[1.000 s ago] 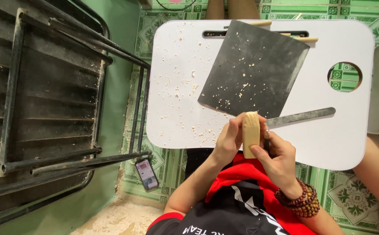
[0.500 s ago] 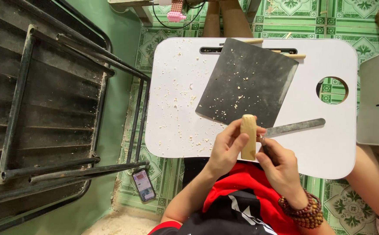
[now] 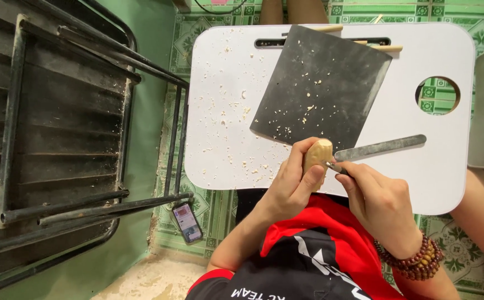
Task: Carving and shaping a small wooden object using a handheld carving knife on a portable table.
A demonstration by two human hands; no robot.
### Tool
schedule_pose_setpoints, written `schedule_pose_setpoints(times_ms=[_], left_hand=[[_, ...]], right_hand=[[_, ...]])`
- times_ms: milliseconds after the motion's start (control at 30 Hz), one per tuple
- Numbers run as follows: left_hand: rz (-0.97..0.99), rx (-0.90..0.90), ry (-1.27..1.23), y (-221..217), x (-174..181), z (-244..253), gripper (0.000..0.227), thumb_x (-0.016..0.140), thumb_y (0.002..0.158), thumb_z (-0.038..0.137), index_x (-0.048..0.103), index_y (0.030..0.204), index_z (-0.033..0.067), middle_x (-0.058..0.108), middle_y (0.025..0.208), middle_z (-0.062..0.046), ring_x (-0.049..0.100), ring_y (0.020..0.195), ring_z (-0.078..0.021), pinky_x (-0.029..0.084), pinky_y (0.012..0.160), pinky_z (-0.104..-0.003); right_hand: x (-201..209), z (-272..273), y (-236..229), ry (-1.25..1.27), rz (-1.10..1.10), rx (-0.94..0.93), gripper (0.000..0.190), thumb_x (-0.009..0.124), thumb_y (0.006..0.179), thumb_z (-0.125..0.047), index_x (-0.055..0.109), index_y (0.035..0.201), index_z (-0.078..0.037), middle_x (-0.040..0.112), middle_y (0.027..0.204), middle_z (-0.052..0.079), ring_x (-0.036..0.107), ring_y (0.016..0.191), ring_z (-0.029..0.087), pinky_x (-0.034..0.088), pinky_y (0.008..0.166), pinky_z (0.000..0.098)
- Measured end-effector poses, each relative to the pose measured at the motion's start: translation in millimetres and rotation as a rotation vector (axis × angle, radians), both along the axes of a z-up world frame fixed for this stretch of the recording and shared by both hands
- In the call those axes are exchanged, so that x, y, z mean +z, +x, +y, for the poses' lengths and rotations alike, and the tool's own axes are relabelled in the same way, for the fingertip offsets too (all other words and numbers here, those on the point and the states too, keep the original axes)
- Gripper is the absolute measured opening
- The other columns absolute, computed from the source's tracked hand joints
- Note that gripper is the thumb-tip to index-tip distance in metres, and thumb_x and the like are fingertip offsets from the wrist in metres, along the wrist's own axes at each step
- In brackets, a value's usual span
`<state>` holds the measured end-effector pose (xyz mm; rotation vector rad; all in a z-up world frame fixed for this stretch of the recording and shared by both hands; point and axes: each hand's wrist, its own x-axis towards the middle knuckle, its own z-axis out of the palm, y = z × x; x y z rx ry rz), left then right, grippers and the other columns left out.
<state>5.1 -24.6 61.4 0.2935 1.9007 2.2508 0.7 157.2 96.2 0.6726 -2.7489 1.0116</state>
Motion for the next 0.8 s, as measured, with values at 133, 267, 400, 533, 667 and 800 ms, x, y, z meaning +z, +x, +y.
schedule_pose_setpoints(times_ms=[133,267,400,533,667,800], left_hand=[[0.112,0.047,-0.209,0.2,3.9,0.0,0.045,0.046,0.107,0.025,0.036,0.145,0.0028,0.063,0.121,-0.016,0.064,0.095,-0.0248,0.053,0.085,-0.036],[0.139,0.073,-0.218,-1.4,1.7,1.7,0.041,0.054,0.104,0.013,0.039,0.14,0.0008,0.066,0.108,-0.014,0.067,0.085,-0.0213,0.056,0.076,-0.033],[0.155,0.101,-0.243,-3.3,6.0,1.6,0.041,0.057,0.102,0.014,0.041,0.137,0.0012,0.068,0.112,-0.015,0.068,0.087,-0.0227,0.057,0.077,-0.033],[0.138,0.094,-0.272,-2.7,1.7,3.1,0.043,0.056,0.103,0.016,0.038,0.14,0.0033,0.066,0.118,-0.016,0.069,0.094,-0.0262,0.057,0.083,-0.036],[0.143,0.111,-0.344,-2.8,3.9,5.9,0.048,0.055,0.104,0.027,0.038,0.145,0.0066,0.069,0.112,-0.016,0.07,0.088,-0.0257,0.058,0.077,-0.037],[0.137,0.157,-0.394,-3.4,2.7,8.5,0.05,0.056,0.103,0.035,0.041,0.143,0.0091,0.071,0.102,-0.012,0.071,0.078,-0.0234,0.057,0.068,-0.035]], right_hand=[[-2.3,-0.1,1.1,0.03,-0.001,0.017,0.017,0.072,0.088,0.002,0.069,0.105,0.003,0.073,0.087,0.008,0.057,0.051,0.018,0.043,0.049,0.0323],[-2.6,-0.4,1.2,0.062,0.018,0.002,0.016,0.072,0.09,0.004,0.07,0.106,0.002,0.068,0.08,0.007,0.05,0.049,0.018,0.039,0.049,0.0334],[-4.0,-0.4,0.8,0.071,0.025,0.004,0.016,0.07,0.092,0.005,0.07,0.108,0.002,0.064,0.078,0.007,0.046,0.049,0.019,0.037,0.048,0.0344],[-5.4,-0.2,0.4,0.084,0.036,-0.003,0.014,0.072,0.093,0.004,0.072,0.107,0.002,0.064,0.077,0.006,0.044,0.047,0.017,0.034,0.047,0.0329],[-6.6,-0.8,1.5,0.094,0.054,-0.006,0.016,0.073,0.094,0.004,0.073,0.11,0.002,0.063,0.076,0.006,0.042,0.047,0.016,0.033,0.047,0.0328],[-6.7,-2.3,2.9,0.122,0.084,-0.021,0.015,0.074,0.095,0.003,0.074,0.11,0.003,0.063,0.074,0.006,0.04,0.046,0.016,0.032,0.046,0.0324]])
